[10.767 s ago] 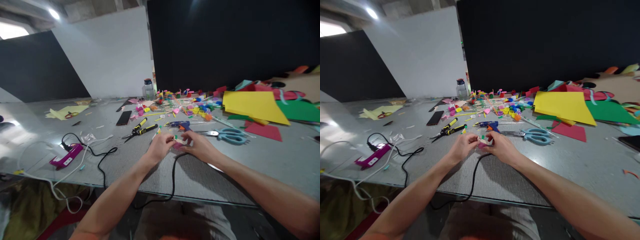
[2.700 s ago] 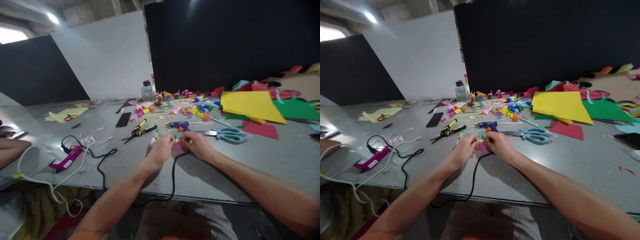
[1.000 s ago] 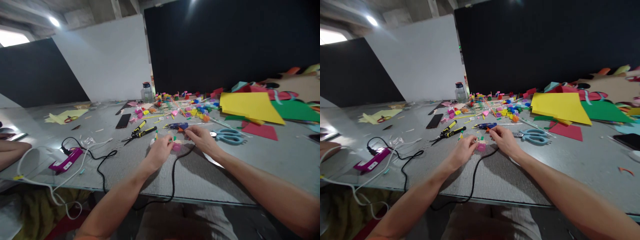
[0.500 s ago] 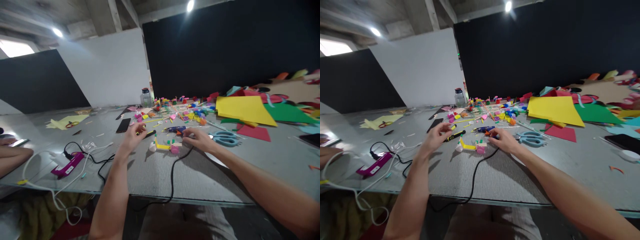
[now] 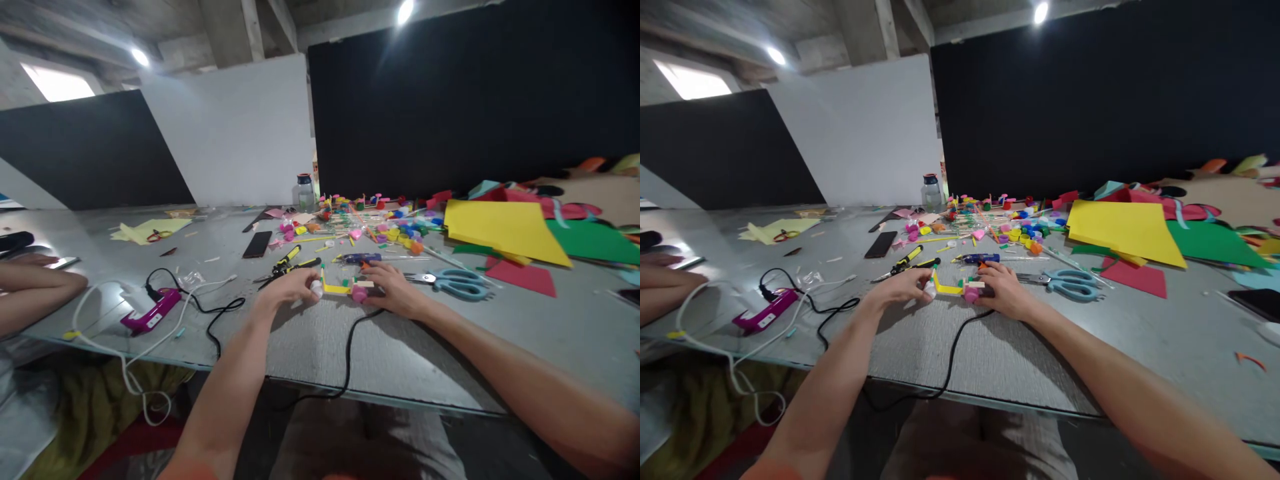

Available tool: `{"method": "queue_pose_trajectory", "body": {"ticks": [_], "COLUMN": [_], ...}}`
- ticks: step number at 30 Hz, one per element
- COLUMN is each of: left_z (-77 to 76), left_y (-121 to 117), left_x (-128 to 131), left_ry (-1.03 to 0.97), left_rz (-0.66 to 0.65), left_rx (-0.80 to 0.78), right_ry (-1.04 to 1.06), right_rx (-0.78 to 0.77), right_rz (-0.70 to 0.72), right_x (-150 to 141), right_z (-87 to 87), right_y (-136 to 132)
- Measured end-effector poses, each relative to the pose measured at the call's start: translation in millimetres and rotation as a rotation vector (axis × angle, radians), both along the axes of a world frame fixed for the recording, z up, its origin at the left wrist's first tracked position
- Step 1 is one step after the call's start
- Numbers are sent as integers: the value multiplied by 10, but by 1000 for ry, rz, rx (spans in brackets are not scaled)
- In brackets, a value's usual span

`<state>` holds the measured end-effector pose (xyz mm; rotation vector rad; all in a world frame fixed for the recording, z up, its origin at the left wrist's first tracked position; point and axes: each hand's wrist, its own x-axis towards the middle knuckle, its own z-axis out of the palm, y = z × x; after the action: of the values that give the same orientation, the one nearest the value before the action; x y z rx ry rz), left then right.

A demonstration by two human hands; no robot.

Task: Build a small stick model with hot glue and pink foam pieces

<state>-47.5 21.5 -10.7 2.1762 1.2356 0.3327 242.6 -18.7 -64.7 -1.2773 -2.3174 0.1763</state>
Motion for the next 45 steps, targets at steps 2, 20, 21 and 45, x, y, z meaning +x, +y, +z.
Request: {"method": "queue_pose_trajectory", "body": {"ticks": [2,20,21,45], "left_z": [-57,-171,-169,-295], "left_y": [22,130,134,247], "left_x": [26,-13,-6,55], "left_ry": [-20,-40,-41,-164], "left_rz": [12,34,20,-33], "left_rx": [29,55,51,29], "right_ry": [6,-19,-27,-309], "right_rx": [14,27,26,-78], "right_rz": [-27,-30,-31,-240], "right_x": [36,383,349,769], "right_z": [-13,11,4,445], "right_y": [45,193,185,143]}}
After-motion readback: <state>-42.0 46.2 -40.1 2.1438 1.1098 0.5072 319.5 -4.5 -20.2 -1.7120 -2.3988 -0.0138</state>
